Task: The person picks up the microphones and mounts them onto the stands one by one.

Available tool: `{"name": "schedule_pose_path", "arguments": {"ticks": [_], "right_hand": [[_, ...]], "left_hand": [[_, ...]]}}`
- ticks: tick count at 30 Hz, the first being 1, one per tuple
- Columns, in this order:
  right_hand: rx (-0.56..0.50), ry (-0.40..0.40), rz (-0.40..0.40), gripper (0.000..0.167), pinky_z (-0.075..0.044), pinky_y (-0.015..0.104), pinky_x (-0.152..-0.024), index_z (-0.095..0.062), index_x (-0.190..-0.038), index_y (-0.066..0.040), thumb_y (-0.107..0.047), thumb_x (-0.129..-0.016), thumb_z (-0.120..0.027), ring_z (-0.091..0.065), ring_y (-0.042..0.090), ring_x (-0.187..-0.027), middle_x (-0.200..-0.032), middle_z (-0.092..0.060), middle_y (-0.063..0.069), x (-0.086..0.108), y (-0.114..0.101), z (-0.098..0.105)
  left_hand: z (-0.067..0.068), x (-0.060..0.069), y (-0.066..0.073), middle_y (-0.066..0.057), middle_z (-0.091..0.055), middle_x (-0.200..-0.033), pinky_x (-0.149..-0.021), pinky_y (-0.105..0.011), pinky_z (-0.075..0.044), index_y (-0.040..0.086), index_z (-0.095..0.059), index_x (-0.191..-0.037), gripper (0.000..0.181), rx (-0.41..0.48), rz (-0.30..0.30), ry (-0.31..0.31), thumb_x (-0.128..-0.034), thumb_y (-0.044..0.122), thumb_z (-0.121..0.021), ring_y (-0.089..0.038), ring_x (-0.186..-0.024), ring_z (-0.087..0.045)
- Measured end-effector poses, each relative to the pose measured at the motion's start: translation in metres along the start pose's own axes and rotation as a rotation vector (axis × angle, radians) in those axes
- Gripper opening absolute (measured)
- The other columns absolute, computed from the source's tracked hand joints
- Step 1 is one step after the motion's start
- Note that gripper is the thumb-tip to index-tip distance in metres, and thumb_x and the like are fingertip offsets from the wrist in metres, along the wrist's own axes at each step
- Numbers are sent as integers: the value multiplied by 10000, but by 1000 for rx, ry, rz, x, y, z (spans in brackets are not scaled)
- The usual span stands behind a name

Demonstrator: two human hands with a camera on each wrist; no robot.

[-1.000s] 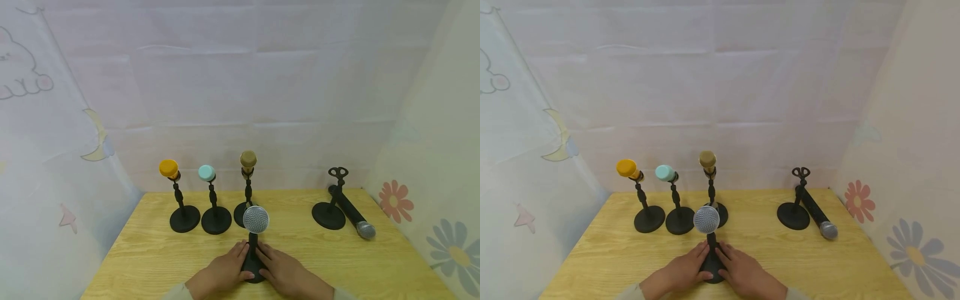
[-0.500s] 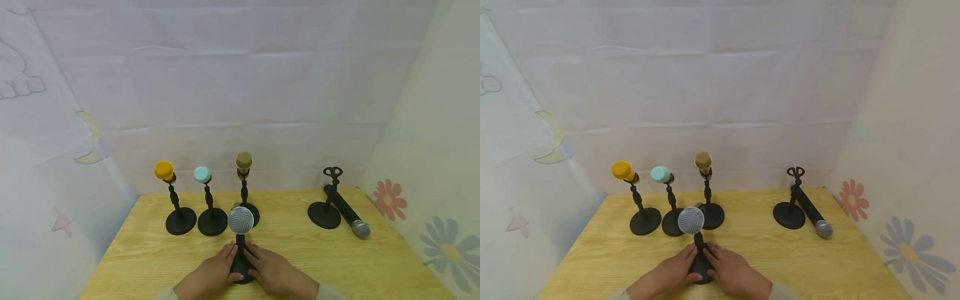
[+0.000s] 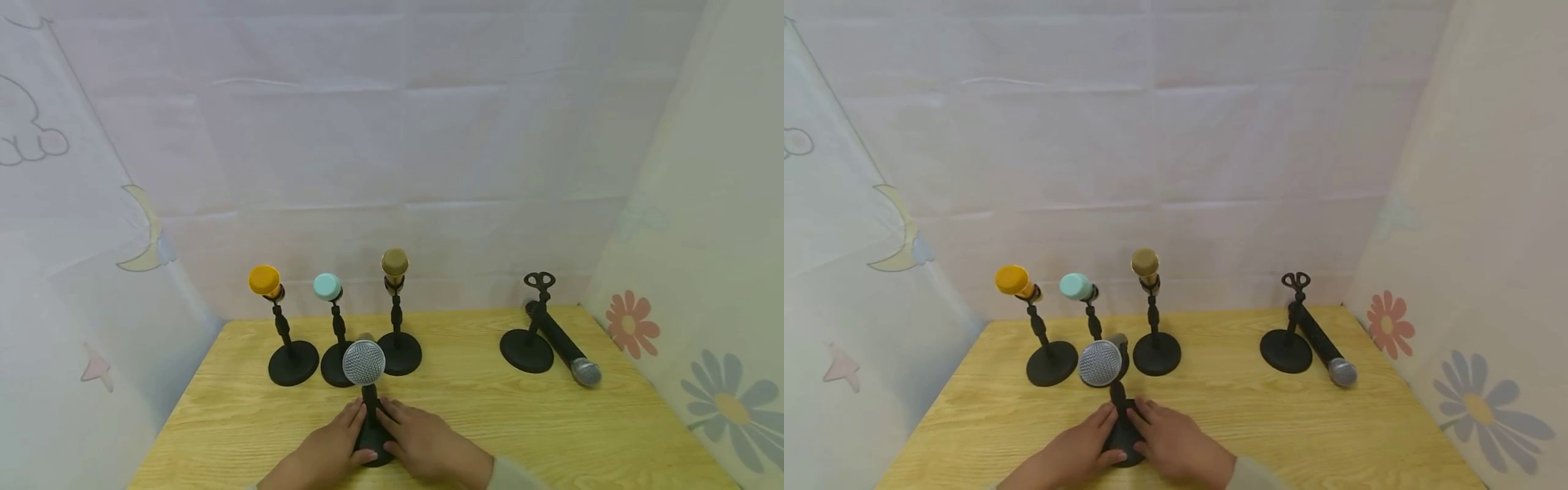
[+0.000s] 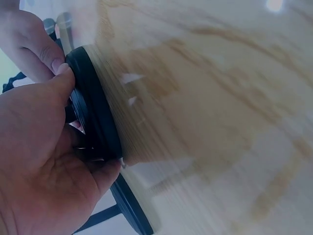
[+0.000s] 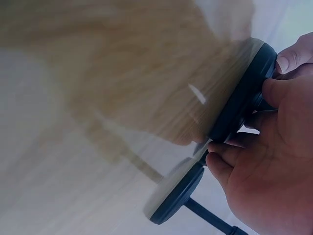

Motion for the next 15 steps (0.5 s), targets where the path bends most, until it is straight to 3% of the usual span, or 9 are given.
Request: {"name": "schedule_pose_path", "arguments": {"ticks": [15], "right_hand": [[20,-16,28,589,-418,363,-1129,-376,-1582,-169,-474,-1079,-414,-373,221,-1477,-1647,-305,50,-21,-16,-4]], "left_hand": [[2,15,-22,-166,-306,-1632,-1055,-475,-477,56,-372,-1569,911,33,23,10,-944,712,-471,-345,-1458,-387]]}}
Point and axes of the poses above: each hand's wrist, its own x-axis away from the middle knuckle, its own z-axis out of the back of the hand, y = z × x, the point moved 8 cm from there along -x, towards the middle knuckle
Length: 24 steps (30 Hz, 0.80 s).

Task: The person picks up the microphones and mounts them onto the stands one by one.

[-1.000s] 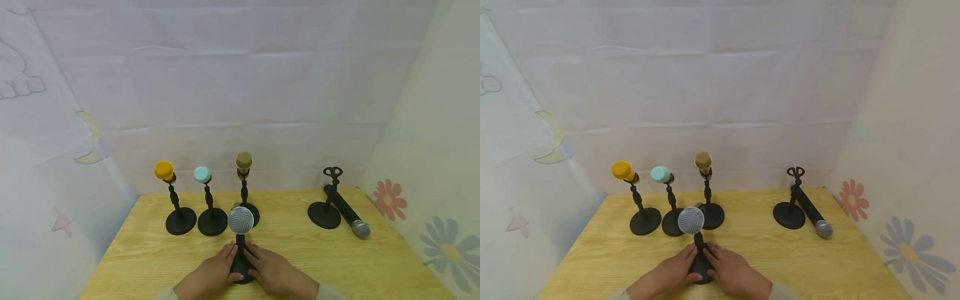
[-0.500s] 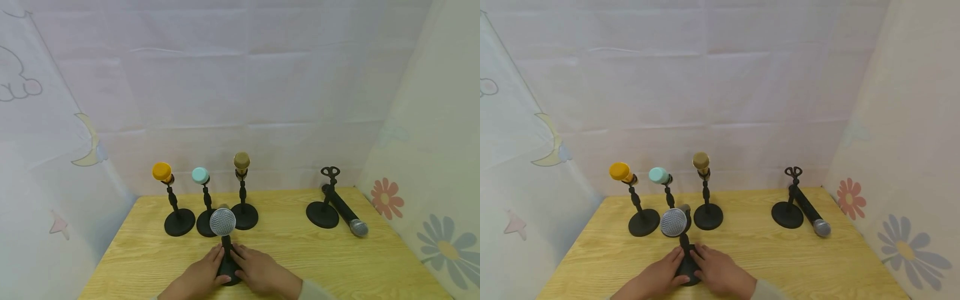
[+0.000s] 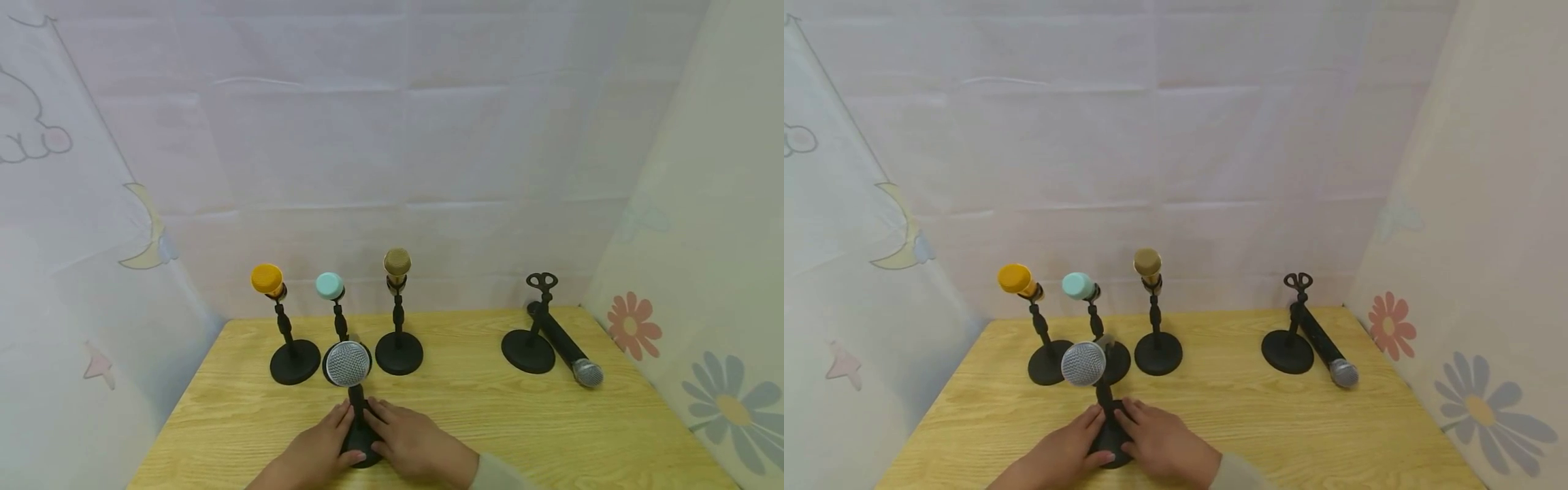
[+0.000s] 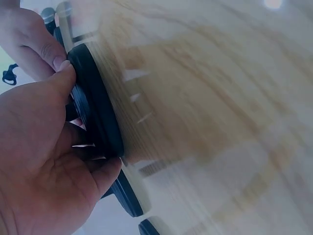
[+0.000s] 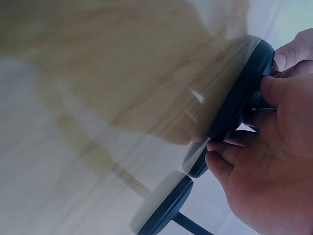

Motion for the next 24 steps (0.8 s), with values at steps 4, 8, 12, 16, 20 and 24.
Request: {"name": "schedule_pose_path", "arguments": {"ticks": [4,8,12,16,20,24], "right_hand": [[7,6,8,586,-418,351,-1129,-389,-1577,-181,-479,-1074,-429,-373,205,-1477,-1642,-318,34,-8,-6,2],[21,-1,-3,582,-402,330,-1139,-386,-1579,-203,-481,-1070,-438,-352,168,-1486,-1644,-314,3,-17,-10,2],[22,-14,0,586,-390,322,-1147,-371,-1586,-217,-489,-1070,-430,-328,148,-1496,-1652,-293,-19,-26,-15,1],[24,-20,20,588,-380,316,-1153,-347,-1595,-221,-490,-1076,-410,-317,145,-1501,-1658,-278,-16,-33,-22,2],[37,-28,37,593,-366,307,-1160,-330,-1601,-228,-499,-1077,-392,-323,142,-1497,-1660,-273,-19,-41,-29,3],[49,-16,45,590,-376,317,-1154,-350,-1593,-229,-500,-1073,-411,-355,138,-1479,-1651,-295,-22,-48,-34,6]], "left_hand": [[5,8,-5,-193,-321,-1618,-1039,-485,-486,27,-392,-1552,894,-2,-3,26,-956,686,-488,-370,-1440,-406],[7,13,-12,-196,-320,-1618,-1030,-491,-490,26,-399,-1549,884,3,22,37,-959,676,-498,-374,-1432,-417],[9,18,-21,-206,-322,-1614,-1014,-499,-498,13,-399,-1545,898,10,39,51,-957,685,-490,-386,-1419,-430],[10,24,-29,-222,-321,-1609,-1003,-511,-500,-7,-403,-1537,907,26,40,60,-959,688,-481,-403,-1404,-443],[10,29,-36,-234,-320,-1604,-1010,-523,-491,-24,-403,-1531,912,39,45,69,-960,683,-489,-413,-1399,-446],[12,34,-44,-242,-315,-1604,-1011,-530,-487,-28,-394,-1534,913,50,59,77,-963,680,-487,-418,-1396,-447]]}}
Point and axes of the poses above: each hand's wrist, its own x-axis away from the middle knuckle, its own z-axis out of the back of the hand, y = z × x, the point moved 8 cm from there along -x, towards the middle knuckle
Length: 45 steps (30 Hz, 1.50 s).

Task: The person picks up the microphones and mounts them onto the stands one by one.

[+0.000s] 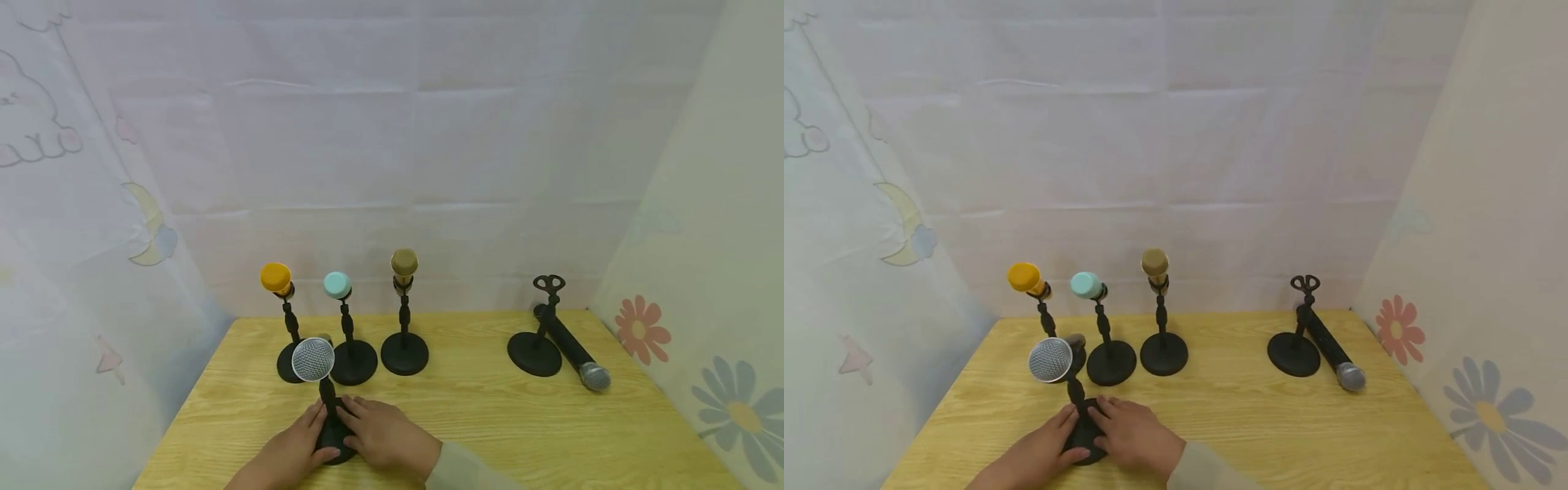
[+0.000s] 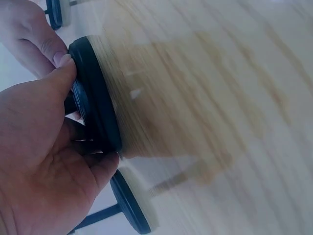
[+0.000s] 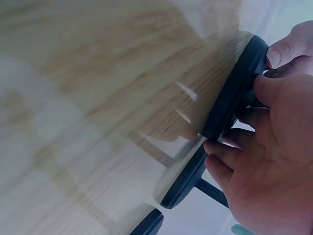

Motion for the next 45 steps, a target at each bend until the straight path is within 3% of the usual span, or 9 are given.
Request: {"name": "schedule_pose_path", "arguments": {"ticks": [7,26,36,45], "right_hand": [[67,-1,15,582,-371,307,-1153,-363,-1588,-240,-522,-1078,-365,-379,120,-1457,-1642,-314,-29,-19,-8,-3],[172,94,114,546,-453,223,-1003,-459,-1540,-225,-508,-1077,-399,-507,100,-1217,-1569,-427,-42,-67,-36,-2],[128,44,84,525,-452,227,-1029,-451,-1542,-244,-490,-1080,-407,-488,107,-1261,-1523,-436,-73,-101,-47,-6],[100,16,33,555,-453,275,-1070,-338,-1589,-323,-538,-1077,-342,-423,142,-1407,-1629,-301,-120,-127,-45,-12]], "left_hand": [[4,7,-15,-256,-295,-1608,-1009,-560,-476,-33,-366,-1545,930,53,42,9,-960,679,-493,-439,-1392,-442],[13,28,-57,-285,-268,-1609,-1002,-560,-472,-67,-349,-1539,896,120,181,26,-970,594,-554,-463,-1394,-426],[21,35,-82,-309,-232,-1612,-1039,-594,-434,-82,-312,-1547,884,160,267,35,-976,531,-592,-493,-1416,-371],[35,31,-102,-372,-189,-1594,-1055,-626,-403,-147,-253,-1534,904,163,262,56,-992,496,-585,-545,-1408,-337]]}}
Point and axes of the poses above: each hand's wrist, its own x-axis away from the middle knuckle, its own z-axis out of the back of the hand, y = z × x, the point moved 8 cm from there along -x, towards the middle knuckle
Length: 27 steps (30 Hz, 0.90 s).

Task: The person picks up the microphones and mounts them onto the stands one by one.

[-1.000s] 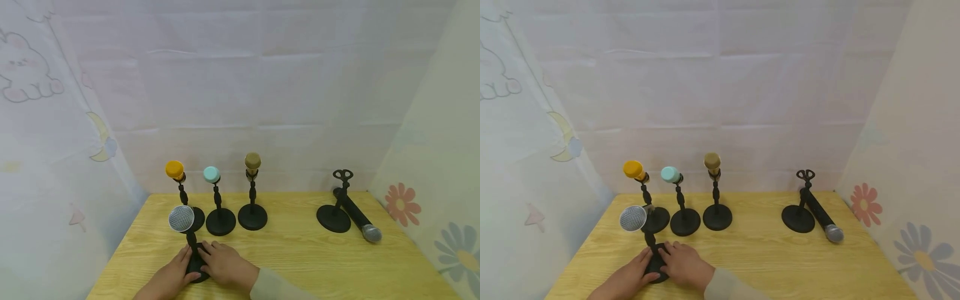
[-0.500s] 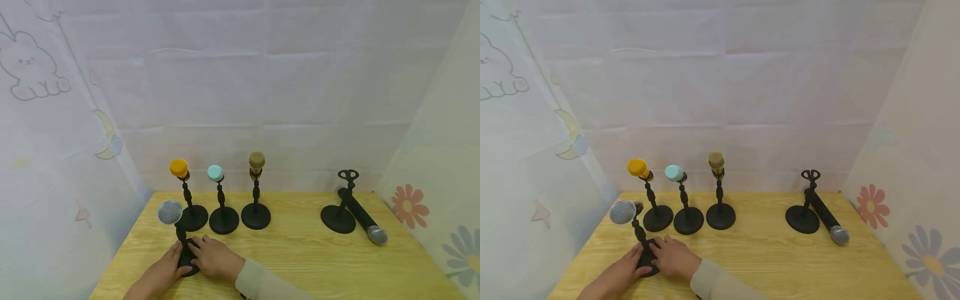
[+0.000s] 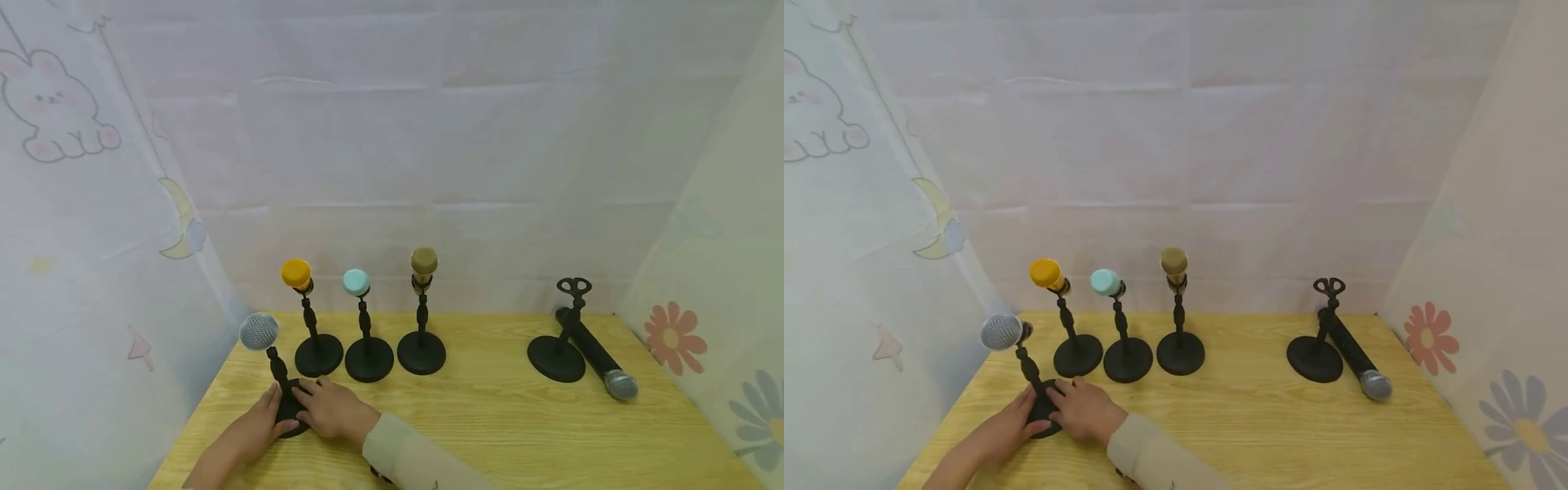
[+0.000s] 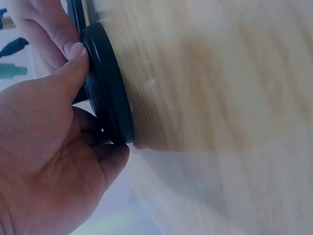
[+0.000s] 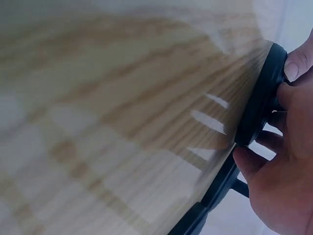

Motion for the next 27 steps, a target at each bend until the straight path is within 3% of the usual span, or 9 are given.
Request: {"name": "schedule_pose_path", "arguments": {"ticks": [12,17,27], "right_hand": [[13,-5,-67,541,-420,317,-1119,-332,-1589,-352,-532,-1078,-346,-403,189,-1447,-1636,-299,-129,-29,5,1],[35,-5,-102,545,-379,318,-1152,-326,-1593,-346,-529,-1080,-339,-382,193,-1466,-1638,-293,-132,-39,8,2],[4,-16,-138,542,-364,321,-1164,-323,-1592,-355,-526,-1078,-354,-366,199,-1477,-1641,-291,-131,-48,11,4]], "left_hand": [[14,-15,-13,-378,-157,-1599,-1094,-637,-356,-154,-216,-1539,897,6,6,-3,-1009,481,-562,-549,-1428,-293],[21,-23,-15,-405,-173,-1580,-1095,-639,-353,-188,-238,-1513,871,-12,-20,11,-1014,440,-576,-562,-1418,-298],[25,-35,-27,-383,-172,-1593,-1116,-627,-336,-163,-237,-1528,866,-4,-9,7,-1010,436,-586,-545,-1430,-295]]}}
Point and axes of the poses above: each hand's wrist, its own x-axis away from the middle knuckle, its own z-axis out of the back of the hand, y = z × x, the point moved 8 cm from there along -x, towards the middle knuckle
